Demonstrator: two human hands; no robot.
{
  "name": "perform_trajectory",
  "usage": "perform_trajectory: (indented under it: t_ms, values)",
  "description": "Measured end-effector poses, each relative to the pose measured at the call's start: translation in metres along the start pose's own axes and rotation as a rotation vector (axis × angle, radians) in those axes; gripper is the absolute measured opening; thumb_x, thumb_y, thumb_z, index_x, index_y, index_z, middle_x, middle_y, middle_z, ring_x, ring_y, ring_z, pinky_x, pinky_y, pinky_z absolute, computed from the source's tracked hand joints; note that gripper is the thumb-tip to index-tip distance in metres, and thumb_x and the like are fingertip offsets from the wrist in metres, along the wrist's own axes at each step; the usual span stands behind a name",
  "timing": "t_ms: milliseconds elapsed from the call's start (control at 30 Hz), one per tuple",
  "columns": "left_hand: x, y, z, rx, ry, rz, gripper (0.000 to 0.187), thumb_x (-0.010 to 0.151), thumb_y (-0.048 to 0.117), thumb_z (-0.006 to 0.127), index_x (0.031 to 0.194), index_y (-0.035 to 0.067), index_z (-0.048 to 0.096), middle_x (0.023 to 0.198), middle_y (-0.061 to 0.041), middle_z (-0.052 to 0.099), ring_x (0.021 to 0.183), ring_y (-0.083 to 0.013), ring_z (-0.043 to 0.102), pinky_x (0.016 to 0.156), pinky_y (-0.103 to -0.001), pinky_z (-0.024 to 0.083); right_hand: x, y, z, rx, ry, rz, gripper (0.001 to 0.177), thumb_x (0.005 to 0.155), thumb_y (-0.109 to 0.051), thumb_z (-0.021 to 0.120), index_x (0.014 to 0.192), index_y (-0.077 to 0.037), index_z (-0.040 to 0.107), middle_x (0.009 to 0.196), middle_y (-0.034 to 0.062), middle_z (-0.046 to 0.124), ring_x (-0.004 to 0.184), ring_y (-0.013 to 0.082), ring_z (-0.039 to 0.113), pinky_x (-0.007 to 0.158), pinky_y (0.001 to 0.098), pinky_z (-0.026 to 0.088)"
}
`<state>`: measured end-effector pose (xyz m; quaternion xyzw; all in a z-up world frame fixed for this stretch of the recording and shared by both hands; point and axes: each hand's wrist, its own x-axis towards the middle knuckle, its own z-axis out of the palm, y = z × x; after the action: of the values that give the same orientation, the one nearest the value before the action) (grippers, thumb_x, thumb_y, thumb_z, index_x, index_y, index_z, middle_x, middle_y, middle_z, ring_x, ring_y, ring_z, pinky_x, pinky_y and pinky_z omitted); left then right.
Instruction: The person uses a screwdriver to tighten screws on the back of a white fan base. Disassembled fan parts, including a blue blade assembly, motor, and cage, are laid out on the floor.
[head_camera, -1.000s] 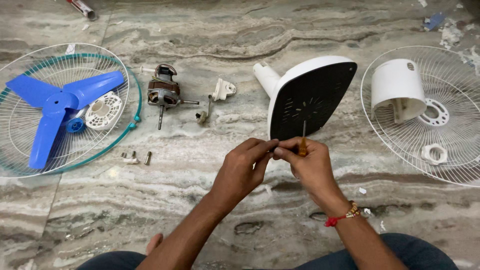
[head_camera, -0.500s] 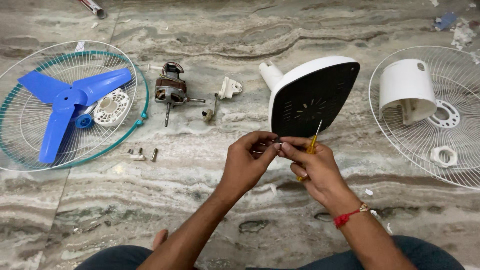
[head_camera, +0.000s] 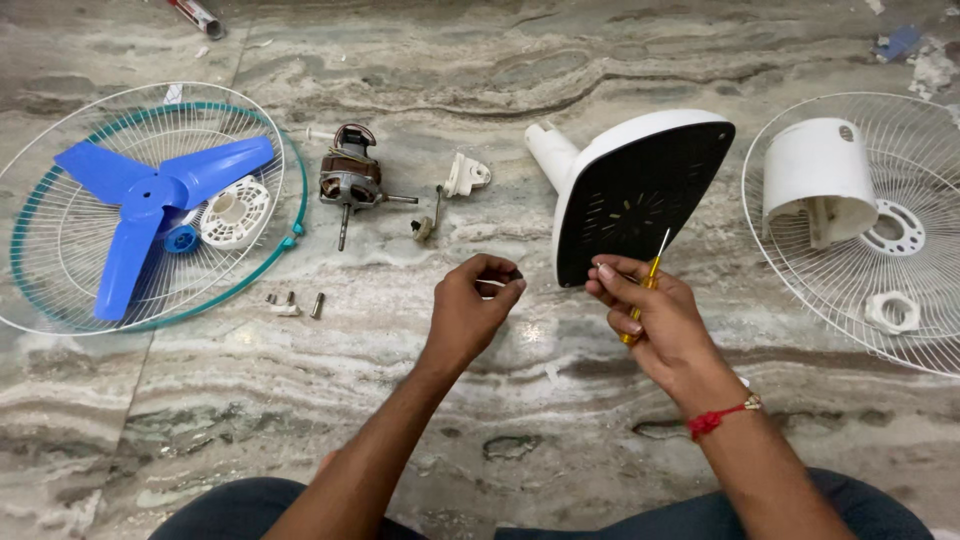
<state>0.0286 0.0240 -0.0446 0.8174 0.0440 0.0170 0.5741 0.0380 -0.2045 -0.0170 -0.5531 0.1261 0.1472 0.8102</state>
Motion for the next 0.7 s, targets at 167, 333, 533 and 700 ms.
perform_trajectory:
  t_ms: [167,333,533,700]
  values:
    - [-0.001,-0.017,-0.014,0.342,0.077,0.041,0.022,0.083,0.019,0.077,0.101,0.006,0.073,0.102,-0.009,0.076,0.092,-0.0253,0.074,0.078,-0.04,0.059,-0.001,0.002,-0.004,-0.067,0.041,-0.001,0.024,0.095,-0.007,0.066,0.115,0.004,0.069,0.104,0.012,0.07,0.09,0.0122,0.068,0.046,0.0183,0.037]
    - [0.002,-0.044,-0.051,0.658,0.24,-0.068,0.015,0.083,0.014,0.073,0.098,0.01,0.074,0.104,-0.012,0.072,0.095,-0.0351,0.069,0.077,-0.049,0.056,0.002,0.013,-0.011,-0.078,0.028,-0.001,0.023,0.095,-0.007,0.067,0.116,0.004,0.069,0.103,0.0115,0.07,0.089,0.0124,0.066,0.047,0.019,0.036]
    - [0.008,-0.082,-0.094,0.587,0.473,-0.387,0.017,0.085,0.017,0.072,0.101,0.015,0.077,0.105,-0.012,0.075,0.098,-0.0351,0.071,0.082,-0.048,0.057,0.007,0.02,-0.019,-0.082,0.037,0.022,0.022,0.095,-0.007,0.068,0.114,0.003,0.068,0.102,0.01,0.071,0.088,0.0117,0.066,0.047,0.0193,0.035]
    - [0.007,-0.103,-0.103,0.535,0.583,-0.459,0.017,0.084,0.021,0.075,0.1,0.017,0.078,0.104,-0.011,0.075,0.099,-0.0344,0.071,0.084,-0.048,0.057,0.004,0.019,-0.019,-0.094,0.043,0.03,0.021,0.095,-0.007,0.067,0.113,0.003,0.068,0.102,0.0107,0.071,0.088,0.0112,0.066,0.047,0.0192,0.035]
